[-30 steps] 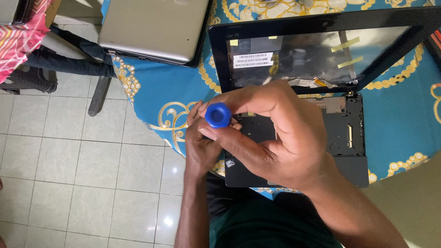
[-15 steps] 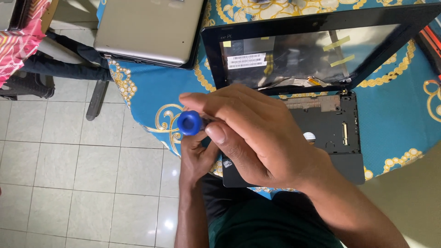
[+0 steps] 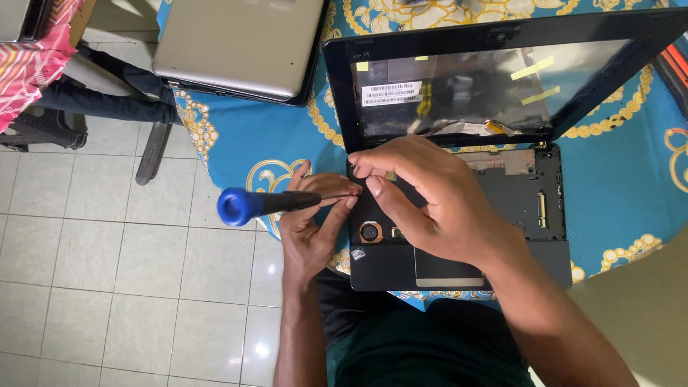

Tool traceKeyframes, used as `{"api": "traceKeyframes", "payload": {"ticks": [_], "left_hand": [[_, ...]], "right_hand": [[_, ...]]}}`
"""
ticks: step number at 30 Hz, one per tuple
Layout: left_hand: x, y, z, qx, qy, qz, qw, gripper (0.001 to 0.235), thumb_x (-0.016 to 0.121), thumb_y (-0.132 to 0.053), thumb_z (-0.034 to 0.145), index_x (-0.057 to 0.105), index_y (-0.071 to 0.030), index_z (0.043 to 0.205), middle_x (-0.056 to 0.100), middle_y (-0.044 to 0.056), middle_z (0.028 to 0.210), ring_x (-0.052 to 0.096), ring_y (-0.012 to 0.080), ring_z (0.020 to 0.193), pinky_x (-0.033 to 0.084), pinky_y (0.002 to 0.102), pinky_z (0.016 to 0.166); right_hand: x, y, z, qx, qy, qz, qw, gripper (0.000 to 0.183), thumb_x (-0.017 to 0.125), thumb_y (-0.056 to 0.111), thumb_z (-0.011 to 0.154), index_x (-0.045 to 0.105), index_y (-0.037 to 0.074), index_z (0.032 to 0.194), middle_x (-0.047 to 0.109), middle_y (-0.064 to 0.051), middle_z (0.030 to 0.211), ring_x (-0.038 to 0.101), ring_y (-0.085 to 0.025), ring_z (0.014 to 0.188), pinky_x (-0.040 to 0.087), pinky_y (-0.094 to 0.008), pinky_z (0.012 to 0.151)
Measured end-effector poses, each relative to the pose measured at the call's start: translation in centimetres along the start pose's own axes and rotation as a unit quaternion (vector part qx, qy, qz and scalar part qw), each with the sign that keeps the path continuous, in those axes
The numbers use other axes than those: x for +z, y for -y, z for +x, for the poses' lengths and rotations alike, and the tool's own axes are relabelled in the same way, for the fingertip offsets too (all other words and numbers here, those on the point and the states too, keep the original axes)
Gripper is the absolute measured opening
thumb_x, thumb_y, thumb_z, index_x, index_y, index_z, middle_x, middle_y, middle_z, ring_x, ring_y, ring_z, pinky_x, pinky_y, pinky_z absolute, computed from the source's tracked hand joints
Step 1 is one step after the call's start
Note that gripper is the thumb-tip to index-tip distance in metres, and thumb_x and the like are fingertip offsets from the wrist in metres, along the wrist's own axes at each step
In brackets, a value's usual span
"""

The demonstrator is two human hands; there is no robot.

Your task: The person uses a screwdriver to remove screws from the internal chassis of a disassembled laptop. They carefully unscrew fasteners near the hinge and motherboard area, placing the removed screws on the table.

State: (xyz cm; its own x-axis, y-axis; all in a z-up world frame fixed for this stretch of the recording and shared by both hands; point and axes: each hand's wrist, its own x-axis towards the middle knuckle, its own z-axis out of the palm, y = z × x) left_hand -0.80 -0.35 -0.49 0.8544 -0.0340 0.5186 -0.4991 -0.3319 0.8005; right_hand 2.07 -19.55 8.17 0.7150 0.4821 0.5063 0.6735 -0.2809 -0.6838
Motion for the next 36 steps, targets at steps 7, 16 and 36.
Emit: {"api": "traceKeyframes", "payload": {"ticks": [7,16,36], "left_hand": [[0.3,0.4,-0.2,0.007,-0.013,-0.051,0.999,0.007,0.070,-0.006,0.099,0.070,-0.013,0.095,0.077,0.004,0.102,0.074,0.0216,0.101,0.028,0.047,0.128],[0.7,-0.3,0.2,0.007,-0.023,-0.095,0.995,0.007,0.072,0.002,0.094,0.074,-0.005,0.095,0.079,0.011,0.094,0.072,0.0290,0.103,0.023,0.054,0.123],[1.0,0.4,-0.6,-0.074,0.021,0.000,0.997,0.009,0.063,-0.006,0.101,0.067,-0.010,0.108,0.075,0.007,0.103,0.074,0.0228,0.103,0.035,0.055,0.131]], "right_hand": [[2.0,-4.0,-2.9,0.061,0.110,-0.155,0.980,0.029,0.067,0.020,0.096,0.065,0.007,0.123,0.069,-0.009,0.121,0.063,-0.032,0.107,0.049,-0.049,0.089],[1.8,-4.6,-3.5,0.095,0.054,-0.151,0.982,0.004,0.078,0.015,0.089,0.078,0.012,0.091,0.073,-0.008,0.079,0.073,-0.026,0.076,0.057,-0.038,0.072],[-16.0,-12.1,-16.4,0.369,-0.249,-0.233,0.865,0.023,0.067,0.011,0.099,0.077,0.009,0.119,0.072,-0.007,0.108,0.066,-0.019,0.090,0.054,-0.034,0.080]]}}
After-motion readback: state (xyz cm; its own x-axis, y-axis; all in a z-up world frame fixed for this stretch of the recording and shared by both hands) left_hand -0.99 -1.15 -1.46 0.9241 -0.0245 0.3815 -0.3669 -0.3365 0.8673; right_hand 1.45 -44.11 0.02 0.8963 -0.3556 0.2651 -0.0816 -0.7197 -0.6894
